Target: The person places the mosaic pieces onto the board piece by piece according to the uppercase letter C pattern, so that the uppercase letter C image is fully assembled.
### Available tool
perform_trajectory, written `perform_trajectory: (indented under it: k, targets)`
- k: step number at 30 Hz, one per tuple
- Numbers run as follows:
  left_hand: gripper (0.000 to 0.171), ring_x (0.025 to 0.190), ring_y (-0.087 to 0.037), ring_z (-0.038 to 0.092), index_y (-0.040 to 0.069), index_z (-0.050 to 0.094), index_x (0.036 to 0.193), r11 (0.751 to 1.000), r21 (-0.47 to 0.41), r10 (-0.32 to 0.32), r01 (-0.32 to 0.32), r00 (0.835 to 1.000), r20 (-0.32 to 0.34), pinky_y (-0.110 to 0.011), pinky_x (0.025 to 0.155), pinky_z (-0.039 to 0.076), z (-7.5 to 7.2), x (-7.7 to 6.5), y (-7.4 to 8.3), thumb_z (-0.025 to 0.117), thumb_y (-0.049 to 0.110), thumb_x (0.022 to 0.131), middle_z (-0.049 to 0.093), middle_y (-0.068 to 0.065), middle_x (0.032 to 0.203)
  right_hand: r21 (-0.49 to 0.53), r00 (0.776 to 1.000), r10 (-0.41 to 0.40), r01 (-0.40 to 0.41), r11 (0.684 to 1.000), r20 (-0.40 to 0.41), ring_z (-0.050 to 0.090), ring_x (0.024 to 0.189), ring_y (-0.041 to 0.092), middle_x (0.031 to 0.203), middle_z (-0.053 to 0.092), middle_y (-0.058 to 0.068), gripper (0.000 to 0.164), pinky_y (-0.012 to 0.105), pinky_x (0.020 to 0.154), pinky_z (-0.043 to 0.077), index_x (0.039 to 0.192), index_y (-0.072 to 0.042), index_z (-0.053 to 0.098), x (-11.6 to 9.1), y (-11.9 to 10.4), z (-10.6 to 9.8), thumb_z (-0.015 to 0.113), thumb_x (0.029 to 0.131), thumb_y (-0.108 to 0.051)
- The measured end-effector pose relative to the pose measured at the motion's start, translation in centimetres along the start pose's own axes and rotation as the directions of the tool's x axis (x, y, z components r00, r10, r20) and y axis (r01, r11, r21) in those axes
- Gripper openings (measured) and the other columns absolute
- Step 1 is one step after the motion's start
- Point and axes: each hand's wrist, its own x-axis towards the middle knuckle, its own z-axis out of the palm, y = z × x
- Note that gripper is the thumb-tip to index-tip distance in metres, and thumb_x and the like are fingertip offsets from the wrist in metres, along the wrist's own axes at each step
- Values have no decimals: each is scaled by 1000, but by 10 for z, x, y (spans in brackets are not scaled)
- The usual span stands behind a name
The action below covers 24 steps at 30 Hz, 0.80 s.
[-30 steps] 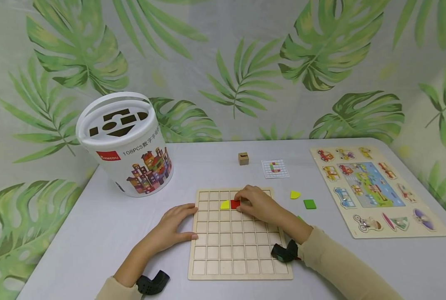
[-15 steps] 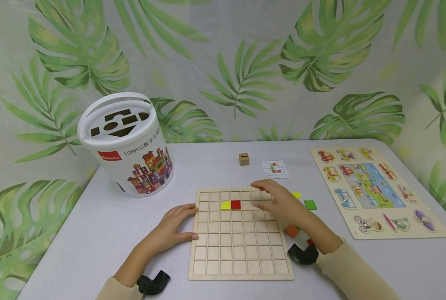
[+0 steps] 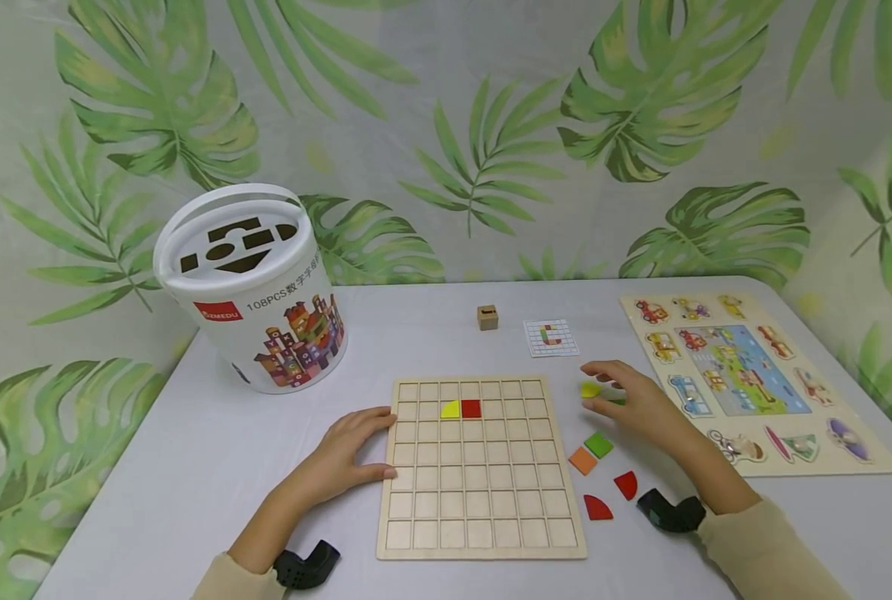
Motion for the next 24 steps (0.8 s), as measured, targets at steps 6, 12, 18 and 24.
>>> perform_trajectory:
  k: [6,12,18,24]
  targets:
    - [74,128,-25,27,12,45,131,1000,4,1,-1,1000,5,-47,104,16,0,0,-1,65,52,73,38,-2,138,-16,998,56,-56,998,25,50,102,29,116,51,12,47,47,88,41,122,-3,51,0,21,4,67,82,-23]
    - [74,128,-26,28,12,46,131,1000,8,2,-2,1000,-2,-47,104,16,0,0,-2,65,53,72,38,-2,137,-45,1000,23,-22,999,18,49,93,25,104,52,11,32,45,83,42,110,-2,59,6,26,8,66,83,-16]
    - [75,128,-26,27,11,46,131,1000,11,6,-6,1000,1,-47,104,16,0,0,-1,65,53,72,38,-3,138,-61,998,54,-53,997,19,51,85,22,99,56,10,25,40,77,44,103,-4,59,10,23,8,67,81,-13]
    - [74,128,-26,28,11,46,131,1000,13,3,-3,1000,0,-47,104,17,0,0,-1,65,52,72,38,-3,138,-55,997,71,-69,996,33,49,77,18,89,57,3,24,34,70,44,100,-8,57,11,19,10,69,80,-14]
